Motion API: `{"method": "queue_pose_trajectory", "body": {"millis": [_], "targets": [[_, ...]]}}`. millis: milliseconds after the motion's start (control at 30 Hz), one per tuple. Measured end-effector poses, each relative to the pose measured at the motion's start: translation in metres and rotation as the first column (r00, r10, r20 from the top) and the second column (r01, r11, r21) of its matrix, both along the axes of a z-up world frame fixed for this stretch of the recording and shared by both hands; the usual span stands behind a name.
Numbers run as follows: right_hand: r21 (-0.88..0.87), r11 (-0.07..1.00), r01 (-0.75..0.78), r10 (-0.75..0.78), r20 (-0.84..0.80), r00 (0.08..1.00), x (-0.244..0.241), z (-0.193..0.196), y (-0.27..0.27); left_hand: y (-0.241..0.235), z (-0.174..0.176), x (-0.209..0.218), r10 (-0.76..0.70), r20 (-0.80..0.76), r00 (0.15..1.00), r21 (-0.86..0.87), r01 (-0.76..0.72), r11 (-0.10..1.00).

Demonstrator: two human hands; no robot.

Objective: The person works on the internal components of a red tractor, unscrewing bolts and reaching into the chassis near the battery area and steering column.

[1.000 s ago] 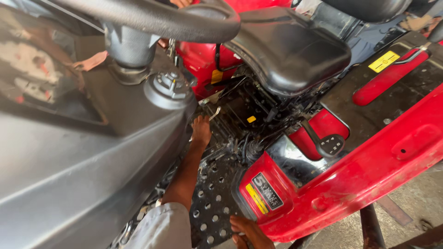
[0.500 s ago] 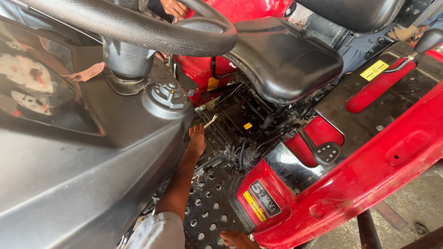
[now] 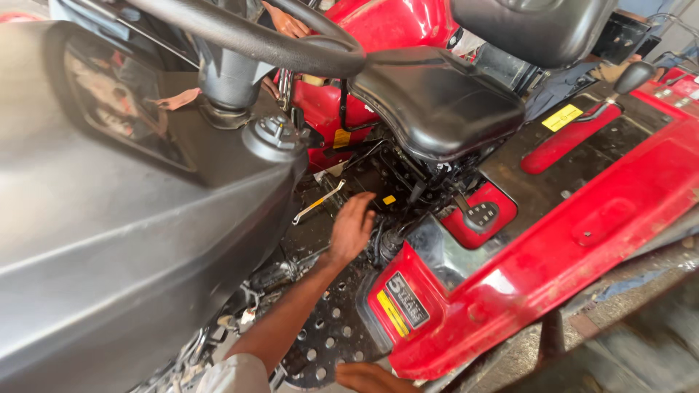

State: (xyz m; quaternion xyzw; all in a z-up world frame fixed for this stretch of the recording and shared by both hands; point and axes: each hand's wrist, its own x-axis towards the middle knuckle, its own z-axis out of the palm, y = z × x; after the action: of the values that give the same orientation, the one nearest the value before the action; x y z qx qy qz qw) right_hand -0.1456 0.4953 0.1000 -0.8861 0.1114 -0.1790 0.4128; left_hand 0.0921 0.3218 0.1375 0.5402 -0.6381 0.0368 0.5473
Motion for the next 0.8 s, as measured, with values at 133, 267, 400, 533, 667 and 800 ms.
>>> {"method": "queue_pose_trajectory", "body": {"millis": [133, 267, 400, 533, 667, 800], "targets": [[-0.494, 0.868, 0.045, -0.013, 0.068, 0.998, -0.067, 0.11, 0.008, 0.044, 0.057, -0.026, -0.225, -0.124, 0.966, 0.098, 0.238, 0.966], [-0.648, 0.739, 0.185, -0.212, 0.038, 0.977, -0.109, 0.226, 0.016, 0.07, 0.11, -0.038, -0.277, 0.025, 0.96, -0.003, 0.278, 0.961], [-0.622, 0.767, 0.156, -0.282, -0.108, 0.953, -0.085, 0.313, -0.029, 0.066, 0.167, -0.025, -0.302, 0.285, 0.91, 0.056, 0.299, 0.953], [-0.86, 0.509, 0.013, -0.531, -0.303, 0.791, -0.046, 0.369, -0.086, 0.033, 0.223, 0.0, -0.228, 0.528, 0.818, 0.367, 0.022, 0.93], [-0.884, 0.447, -0.136, -0.59, -0.406, 0.698, -0.007, 0.387, -0.125, 0.0, 0.25, 0.019, -0.17, 0.759, 0.629, 0.433, -0.292, 0.853], [-0.859, 0.476, -0.191, -0.629, -0.484, 0.608, 0.019, 0.379, -0.163, -0.016, 0.253, 0.037, -0.339, 0.897, 0.282, 0.441, -0.534, 0.722]]}}
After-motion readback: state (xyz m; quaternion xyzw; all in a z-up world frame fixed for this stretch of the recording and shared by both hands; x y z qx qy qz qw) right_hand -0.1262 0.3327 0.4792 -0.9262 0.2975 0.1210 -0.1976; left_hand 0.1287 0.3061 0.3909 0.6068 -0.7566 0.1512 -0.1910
